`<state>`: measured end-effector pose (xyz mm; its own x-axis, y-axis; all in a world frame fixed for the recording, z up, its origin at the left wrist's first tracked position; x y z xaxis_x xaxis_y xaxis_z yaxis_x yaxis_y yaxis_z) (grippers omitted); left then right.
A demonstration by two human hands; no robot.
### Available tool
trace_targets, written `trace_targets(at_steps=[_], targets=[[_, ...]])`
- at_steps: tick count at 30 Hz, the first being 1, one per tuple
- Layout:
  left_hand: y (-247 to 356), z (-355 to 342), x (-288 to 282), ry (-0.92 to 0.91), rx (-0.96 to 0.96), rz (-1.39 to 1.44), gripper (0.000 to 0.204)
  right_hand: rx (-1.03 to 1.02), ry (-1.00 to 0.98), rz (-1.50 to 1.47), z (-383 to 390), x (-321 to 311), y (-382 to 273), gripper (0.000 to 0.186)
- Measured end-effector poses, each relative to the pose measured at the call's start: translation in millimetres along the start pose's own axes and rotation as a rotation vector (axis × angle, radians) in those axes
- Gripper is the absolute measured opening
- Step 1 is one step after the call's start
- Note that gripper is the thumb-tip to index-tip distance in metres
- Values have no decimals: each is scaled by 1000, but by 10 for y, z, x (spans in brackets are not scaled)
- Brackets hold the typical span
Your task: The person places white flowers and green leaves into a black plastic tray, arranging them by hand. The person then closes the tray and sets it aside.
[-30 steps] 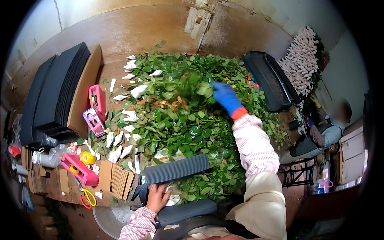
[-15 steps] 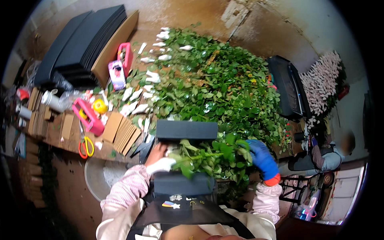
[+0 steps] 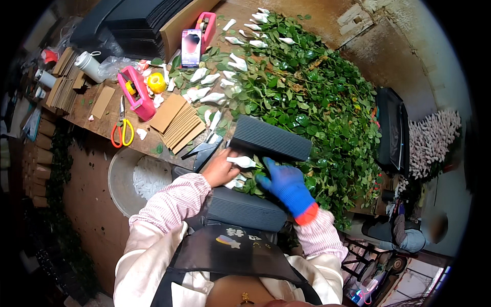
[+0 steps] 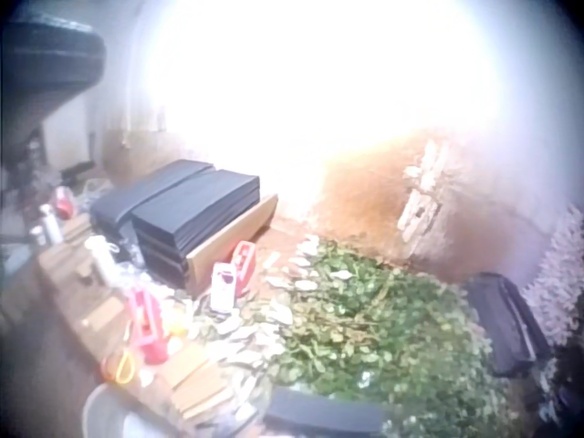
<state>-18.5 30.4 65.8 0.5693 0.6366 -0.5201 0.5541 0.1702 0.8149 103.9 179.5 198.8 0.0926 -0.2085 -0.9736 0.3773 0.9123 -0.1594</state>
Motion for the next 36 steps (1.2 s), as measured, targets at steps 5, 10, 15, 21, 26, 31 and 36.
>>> trace_targets(at_steps=[5,10,15,21,26,31,36], targets=[[-22,-55,-17,-3,-51,9,38,52,94,167,-404,1010,323,49],[-23,-158,-110,209,-260,90,28,77,62,141,-396,1265,415,50],[-254,39,-200,439,-374,336,22,54,83,130,-393,1323,418,49],[-443,-12,-630,306,-433,18,23,88,-44,-8,-434,1203,338,50],[-141,-152,-291,89,-320,-125,22,46,162,178,-469,1345,334,47],[-394,13,-305,444,-434,253,25,70,157,202,-447,1442,385,52],[-349,5,-757,299,-515,240,26,-1,-113,-171,-415,1061,286,75]])
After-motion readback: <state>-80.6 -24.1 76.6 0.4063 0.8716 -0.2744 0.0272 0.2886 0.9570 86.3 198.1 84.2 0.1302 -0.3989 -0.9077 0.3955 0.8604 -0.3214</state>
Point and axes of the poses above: each hand's wrist, its own z-axis away from the middle knuckle, its own x-axis out of the palm, y = z × x, the point moved 6 cm from there along -z, towards the middle knuckle, and after that the axes turned 13 degrees about y, right-handed, at the moved point
